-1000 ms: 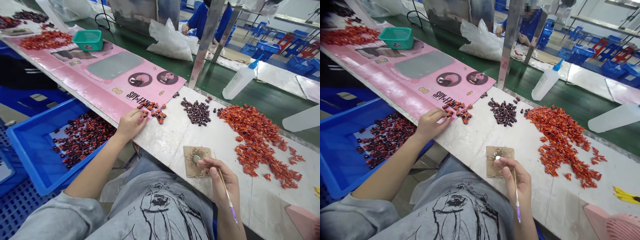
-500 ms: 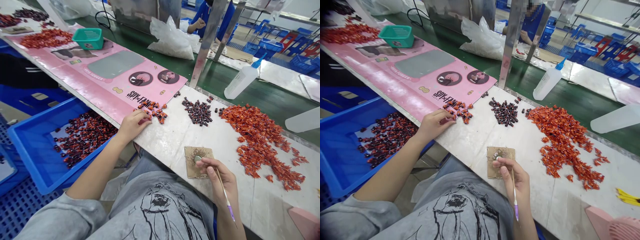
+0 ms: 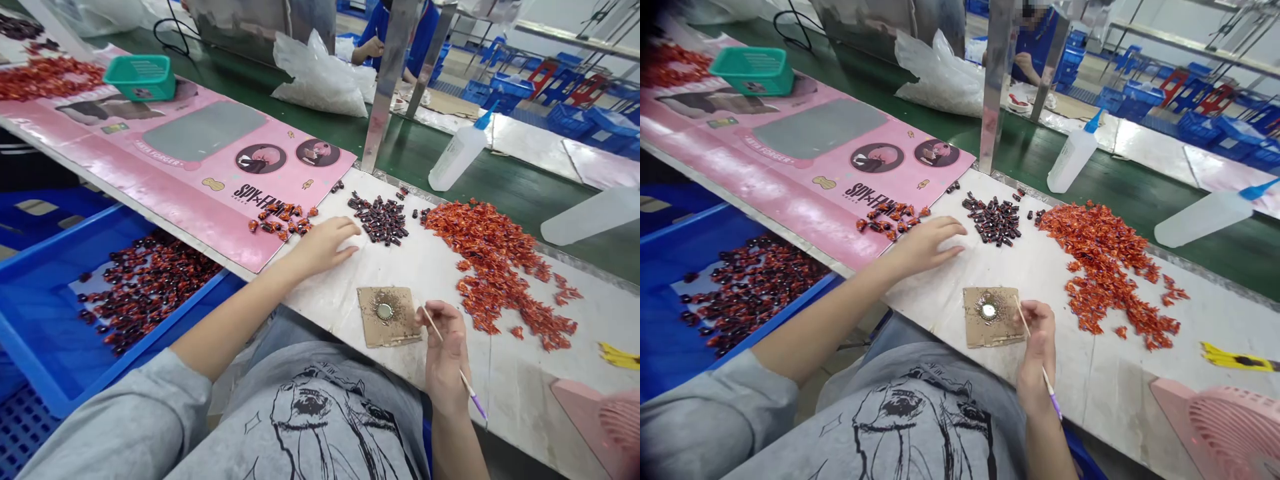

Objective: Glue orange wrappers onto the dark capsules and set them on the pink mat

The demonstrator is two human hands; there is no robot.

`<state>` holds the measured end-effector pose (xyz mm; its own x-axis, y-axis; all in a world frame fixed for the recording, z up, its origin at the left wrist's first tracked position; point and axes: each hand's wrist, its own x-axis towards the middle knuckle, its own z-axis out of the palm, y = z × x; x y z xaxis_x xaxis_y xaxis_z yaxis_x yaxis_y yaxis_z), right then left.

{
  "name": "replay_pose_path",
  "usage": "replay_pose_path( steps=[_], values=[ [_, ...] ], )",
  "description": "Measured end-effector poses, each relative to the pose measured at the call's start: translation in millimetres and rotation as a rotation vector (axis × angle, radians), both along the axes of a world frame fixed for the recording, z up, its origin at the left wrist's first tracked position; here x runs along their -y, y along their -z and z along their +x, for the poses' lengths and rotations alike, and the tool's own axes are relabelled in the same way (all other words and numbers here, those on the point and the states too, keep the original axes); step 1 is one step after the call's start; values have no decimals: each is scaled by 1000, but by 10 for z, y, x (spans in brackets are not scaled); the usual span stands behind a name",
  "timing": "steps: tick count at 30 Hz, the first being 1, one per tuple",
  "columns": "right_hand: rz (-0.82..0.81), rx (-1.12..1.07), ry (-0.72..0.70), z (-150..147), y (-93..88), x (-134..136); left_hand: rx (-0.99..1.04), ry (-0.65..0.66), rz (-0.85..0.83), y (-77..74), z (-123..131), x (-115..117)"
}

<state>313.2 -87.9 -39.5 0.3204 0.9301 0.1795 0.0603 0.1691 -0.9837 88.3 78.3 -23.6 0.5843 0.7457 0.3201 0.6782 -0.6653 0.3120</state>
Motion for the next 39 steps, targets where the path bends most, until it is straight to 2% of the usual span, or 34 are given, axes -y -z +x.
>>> replay_pose_path(
  steps=[2,4,7,10,16,19,23,25,28,33,36,39],
  values=[
    [39,42,34,23,8,3,-44,45,-17,33,298,-91],
    [-8,65,29,43,-14,2,-81,62,-28,85,505,-166],
    [-149,70,32,42,-64,-4,-110,55,-27,157,618,-237],
    [-220,44,-5,6,-74,-14,-110,43,-6,194,581,-253],
    [-205,106,-5,-85,-13,-14,-54,53,27,217,484,-181],
    [-206,136,17,-108,7,-13,-39,48,18,205,411,-66],
    [-212,174,27,-120,16,-23,-8,-1,-4,148,238,197],
    [-215,200,21,-126,17,-31,96,-27,-17,118,145,352],
    [-214,247,19,-141,14,-38,395,-63,-113,91,32,583],
    [-202,330,21,-170,-6,-32,828,-116,-521,57,-51,886],
    [-178,403,22,-173,-16,-27,986,-160,-721,29,-65,1001],
    [-183,427,26,-164,-26,-23,1036,-221,-762,18,-81,1071]
  ],
)
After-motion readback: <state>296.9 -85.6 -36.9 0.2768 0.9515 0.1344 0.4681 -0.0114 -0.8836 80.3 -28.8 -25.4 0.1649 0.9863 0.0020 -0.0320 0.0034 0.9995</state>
